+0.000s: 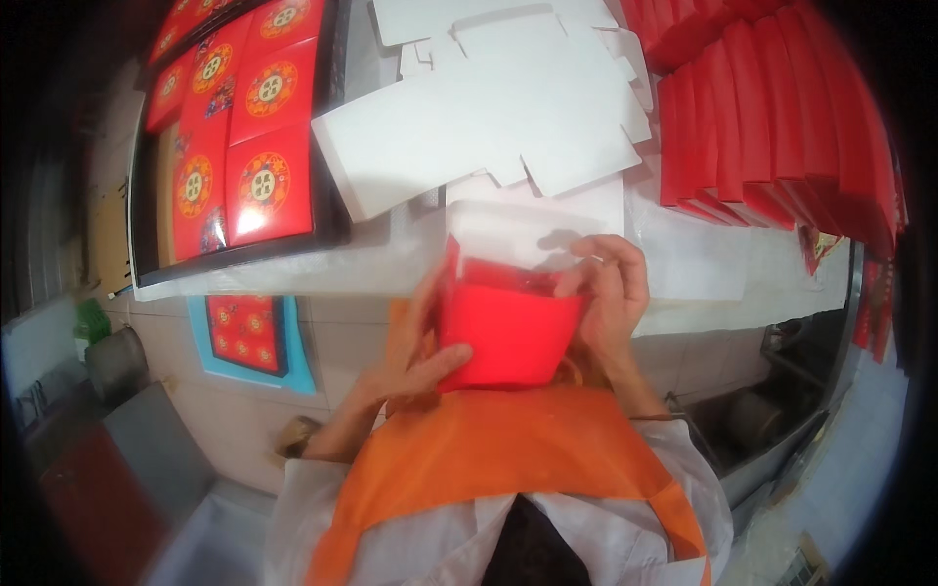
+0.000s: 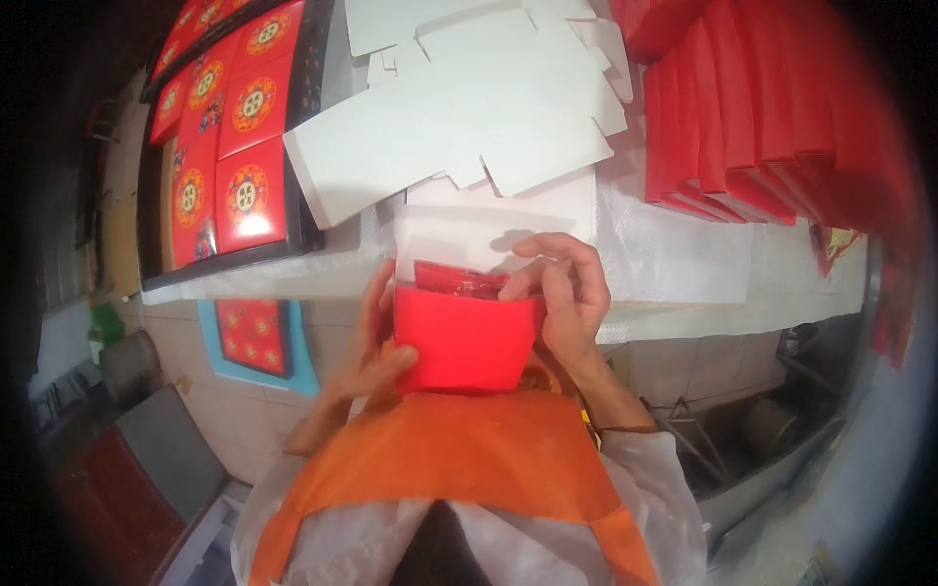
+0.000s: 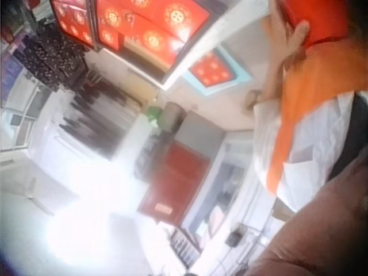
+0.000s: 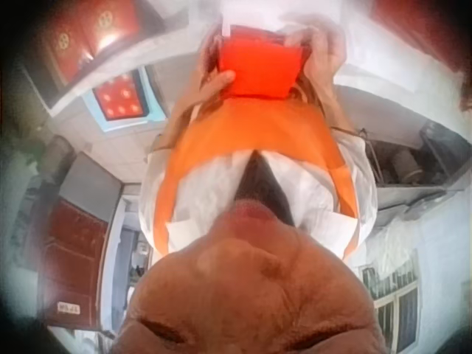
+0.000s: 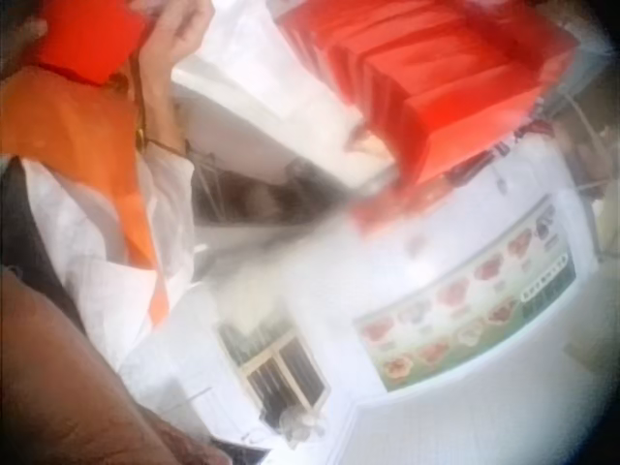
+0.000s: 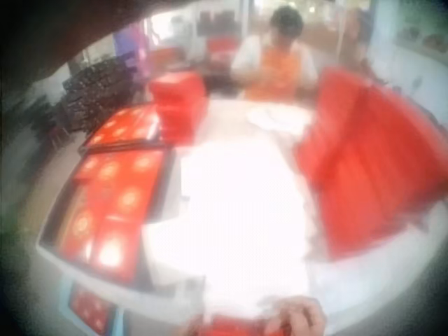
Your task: The person assembles small red boxes by folding white cardboard inserts and placing them inside red sleeves. They then place the completed boxes into a larger tray and arrange them in rows.
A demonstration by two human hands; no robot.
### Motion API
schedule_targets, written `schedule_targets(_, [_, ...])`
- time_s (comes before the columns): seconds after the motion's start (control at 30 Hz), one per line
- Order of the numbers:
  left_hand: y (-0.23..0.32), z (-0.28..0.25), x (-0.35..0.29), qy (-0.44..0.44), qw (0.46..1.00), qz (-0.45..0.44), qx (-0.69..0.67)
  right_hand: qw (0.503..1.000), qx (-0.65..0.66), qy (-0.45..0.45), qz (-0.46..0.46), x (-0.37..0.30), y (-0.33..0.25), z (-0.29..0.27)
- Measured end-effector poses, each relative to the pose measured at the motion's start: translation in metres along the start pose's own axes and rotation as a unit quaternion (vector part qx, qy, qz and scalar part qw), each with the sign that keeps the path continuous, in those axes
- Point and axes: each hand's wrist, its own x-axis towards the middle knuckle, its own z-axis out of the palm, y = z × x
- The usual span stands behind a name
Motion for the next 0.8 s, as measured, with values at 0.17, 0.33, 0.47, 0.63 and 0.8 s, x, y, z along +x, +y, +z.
schedule_targets(0.17, [0.009,0.001,0.016,0.055,0.986,0.017,0.157,0.992,-0.048,-0.08,-0.087,-0.007,0.001,0.005])
schedule_targets(0.33, [-0.028,0.019,0.006,0.186,0.977,0.016,0.103,0.937,-0.292,-0.05,-0.182,-0.02,0.008,-0.006])
schedule_targets(0.47, [-0.047,0.02,0.01,0.229,0.962,0.073,0.133,0.937,-0.325,-0.042,-0.123,-0.035,0.019,-0.017])
schedule_targets(0.63, [-0.048,0.009,0.012,0.122,0.983,0.078,0.111,0.963,-0.253,-0.061,-0.063,-0.038,0.03,-0.023])
schedule_targets(0.8, [-0.036,-0.007,0.032,0.025,0.979,0.064,0.191,0.975,-0.211,-0.062,-0.013,-0.034,0.031,-0.025])
